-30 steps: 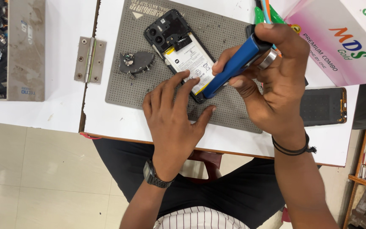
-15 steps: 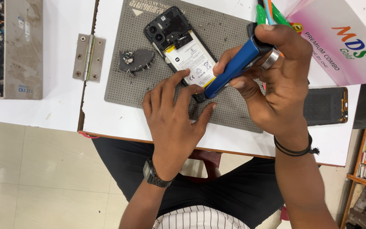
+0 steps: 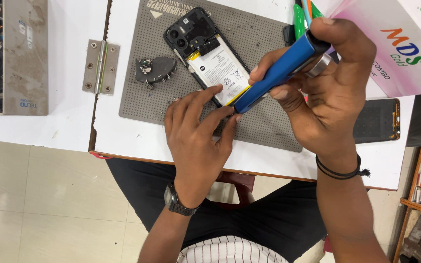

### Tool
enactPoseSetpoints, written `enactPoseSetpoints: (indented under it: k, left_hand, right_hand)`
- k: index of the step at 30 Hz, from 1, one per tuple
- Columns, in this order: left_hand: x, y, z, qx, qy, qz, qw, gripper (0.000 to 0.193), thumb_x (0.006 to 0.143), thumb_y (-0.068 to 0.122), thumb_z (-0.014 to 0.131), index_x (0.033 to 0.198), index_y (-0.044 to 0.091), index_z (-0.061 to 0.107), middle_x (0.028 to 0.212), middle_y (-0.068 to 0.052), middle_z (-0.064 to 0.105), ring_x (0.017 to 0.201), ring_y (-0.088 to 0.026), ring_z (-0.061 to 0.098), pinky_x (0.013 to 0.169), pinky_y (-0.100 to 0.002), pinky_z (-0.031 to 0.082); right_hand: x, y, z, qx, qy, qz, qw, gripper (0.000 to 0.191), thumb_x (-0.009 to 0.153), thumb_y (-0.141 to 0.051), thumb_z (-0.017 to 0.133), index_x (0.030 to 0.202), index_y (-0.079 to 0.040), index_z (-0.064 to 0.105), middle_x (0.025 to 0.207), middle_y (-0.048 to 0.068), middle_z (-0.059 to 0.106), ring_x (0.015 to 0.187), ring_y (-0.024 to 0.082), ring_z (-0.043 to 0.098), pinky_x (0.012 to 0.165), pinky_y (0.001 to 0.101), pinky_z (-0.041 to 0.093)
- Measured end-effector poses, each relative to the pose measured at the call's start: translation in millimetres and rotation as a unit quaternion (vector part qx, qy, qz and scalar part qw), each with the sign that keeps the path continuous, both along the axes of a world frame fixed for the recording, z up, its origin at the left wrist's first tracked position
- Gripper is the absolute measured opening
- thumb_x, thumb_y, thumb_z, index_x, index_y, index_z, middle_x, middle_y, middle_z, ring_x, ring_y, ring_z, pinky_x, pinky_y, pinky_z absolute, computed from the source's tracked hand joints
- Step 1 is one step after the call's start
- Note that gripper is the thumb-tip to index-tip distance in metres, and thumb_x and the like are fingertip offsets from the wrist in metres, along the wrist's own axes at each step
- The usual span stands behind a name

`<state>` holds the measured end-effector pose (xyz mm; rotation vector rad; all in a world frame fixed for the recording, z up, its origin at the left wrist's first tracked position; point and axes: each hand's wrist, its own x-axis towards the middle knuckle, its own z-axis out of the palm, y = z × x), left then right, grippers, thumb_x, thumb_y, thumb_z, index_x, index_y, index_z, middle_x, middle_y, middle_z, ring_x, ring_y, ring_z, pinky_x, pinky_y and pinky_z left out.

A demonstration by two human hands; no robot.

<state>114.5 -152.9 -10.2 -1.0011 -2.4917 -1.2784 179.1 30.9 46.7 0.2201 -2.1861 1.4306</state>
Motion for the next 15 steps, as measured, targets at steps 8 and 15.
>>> enactPoseSetpoints:
  k: [8, 15]
  left_hand:
    - [-0.1, -5.7, 4.1, 0.078, -0.04, -0.009, 0.996, 0.009, 0.087, 0.014, 0.083, 0.095, 0.012, 0.079, 0.122, 0.002, 0.074, 0.114, -0.018, 0.066, 0.115, -0.044, 0.039]
    - [-4.2, -9.0, 4.5, 0.139, -0.09, -0.023, 0.986, 0.01, 0.088, 0.014, 0.084, 0.094, 0.01, 0.077, 0.116, 0.001, 0.077, 0.101, -0.014, 0.068, 0.1, -0.034, 0.045]
  right_hand:
    - [1.1, 6.1, 3.4, 0.019, 0.02, -0.017, 0.999, 0.074, 0.109, 0.014, 0.064, 0.16, -0.021, 0.022, 0.139, 0.003, 0.048, 0.104, 0.029, 0.071, 0.089, 0.037, 0.066]
    - [-3.4, -2.2, 2.4, 0.05, 0.064, -0.019, 0.996, 0.1, 0.094, 0.011, 0.077, 0.163, -0.024, 0.015, 0.154, -0.001, 0.035, 0.103, 0.034, 0.074, 0.086, 0.0392, 0.067]
